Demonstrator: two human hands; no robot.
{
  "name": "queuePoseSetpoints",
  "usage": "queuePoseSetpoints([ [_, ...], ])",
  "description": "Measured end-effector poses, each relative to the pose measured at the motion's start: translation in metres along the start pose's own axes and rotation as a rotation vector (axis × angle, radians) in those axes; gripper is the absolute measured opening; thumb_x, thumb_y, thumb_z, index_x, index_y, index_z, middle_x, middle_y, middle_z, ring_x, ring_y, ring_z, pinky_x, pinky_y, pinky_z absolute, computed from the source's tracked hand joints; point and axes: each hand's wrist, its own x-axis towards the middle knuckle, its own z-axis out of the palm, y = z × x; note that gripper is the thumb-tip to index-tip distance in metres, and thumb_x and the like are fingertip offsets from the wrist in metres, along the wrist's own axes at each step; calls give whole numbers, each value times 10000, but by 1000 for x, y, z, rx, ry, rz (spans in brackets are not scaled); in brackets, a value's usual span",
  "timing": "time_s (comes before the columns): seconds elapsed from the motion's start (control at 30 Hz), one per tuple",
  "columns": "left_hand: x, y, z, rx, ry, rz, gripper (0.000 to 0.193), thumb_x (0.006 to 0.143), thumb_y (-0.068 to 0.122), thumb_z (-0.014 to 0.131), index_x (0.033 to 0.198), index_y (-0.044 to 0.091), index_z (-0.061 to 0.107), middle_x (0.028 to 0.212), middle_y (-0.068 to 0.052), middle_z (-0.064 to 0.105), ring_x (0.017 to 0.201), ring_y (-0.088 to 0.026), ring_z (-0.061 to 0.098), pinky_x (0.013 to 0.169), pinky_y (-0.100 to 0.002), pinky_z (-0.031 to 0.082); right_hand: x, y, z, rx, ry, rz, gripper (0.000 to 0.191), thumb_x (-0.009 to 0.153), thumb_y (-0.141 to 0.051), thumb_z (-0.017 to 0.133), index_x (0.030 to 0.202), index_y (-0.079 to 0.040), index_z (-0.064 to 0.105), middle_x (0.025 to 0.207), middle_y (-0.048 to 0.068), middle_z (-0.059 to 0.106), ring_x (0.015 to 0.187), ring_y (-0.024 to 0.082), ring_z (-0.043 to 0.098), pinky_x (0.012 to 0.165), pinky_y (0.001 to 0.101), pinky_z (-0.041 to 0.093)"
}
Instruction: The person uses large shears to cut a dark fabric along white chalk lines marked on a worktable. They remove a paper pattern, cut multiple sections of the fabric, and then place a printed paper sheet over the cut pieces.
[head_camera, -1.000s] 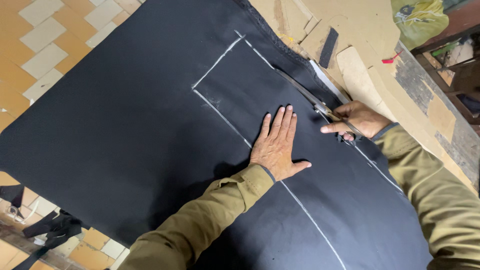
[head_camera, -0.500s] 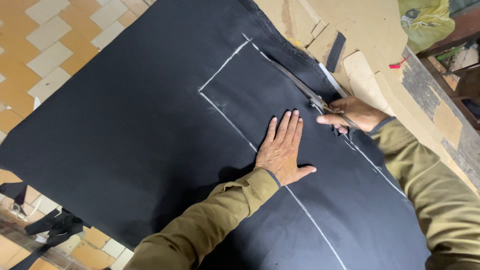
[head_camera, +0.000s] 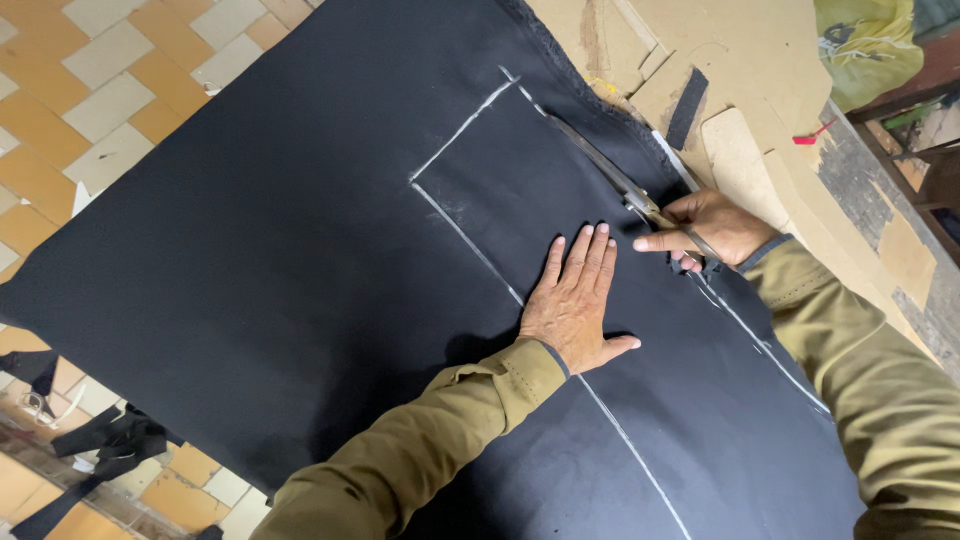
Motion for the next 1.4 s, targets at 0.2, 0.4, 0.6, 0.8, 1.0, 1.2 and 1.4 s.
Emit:
queuePoseSetpoints([
  [0.2,-4,-5,-4,-12,3,2,1202,811,814,511,1571,-67,212,1667,-242,129,1562,-346,61,1253,-526,16,3,-17,0,-301,-9,-45,425,827,-454,771,795,-36,705,572,52,596,516,136,587,519,306,451],
  [0.4,-4,-10,-5,-27,9,1,1199,808,808,521,1570,-65,212,1666,-244,129,1561,-351,61,1255,-529,20,13,-41,-2,-269,-38,-143,479,871,-492,725,723,-43,651,558,54,578,512,149,565,534,331,430],
  [0.6,-4,-14,-4,-20,-6,3,1192,815,811,503,1572,-59,202,1667,-241,118,1562,-348,54,1257,-526,16,21,-50,2,-161,-21,-117,412,814,-398,812,776,-12,672,586,55,549,507,145,548,484,318,428],
  [0.8,-3,-16,-5,-25,-21,11,1195,823,816,495,1575,-63,195,1671,-243,109,1562,-353,49,1256,-530,17,23,-51,4,-72,-46,-93,440,762,-343,870,787,55,687,592,53,562,506,152,557,460,310,440],
  [1.0,-4,-18,-6,-25,3,2,1204,805,814,514,1571,-63,210,1664,-240,126,1558,-348,70,1257,-527,30,28,-63,5,-264,32,-64,445,825,-429,805,806,7,717,563,71,607,487,147,590,469,297,456],
  [1.2,-6,-17,-8,-57,36,0,1194,791,798,556,1560,-62,249,1656,-249,162,1559,-348,94,1259,-526,46,26,-67,10,-151,-5,-120,453,781,-387,856,774,39,704,569,57,592,466,134,565,443,298,457],
  [1.4,-7,-16,-7,-56,48,-1,1204,781,804,565,1560,-60,254,1657,-244,171,1561,-347,99,1260,-530,46,26,-69,9,-139,-20,-76,396,792,-359,844,776,16,718,564,52,582,458,127,549,429,291,435],
])
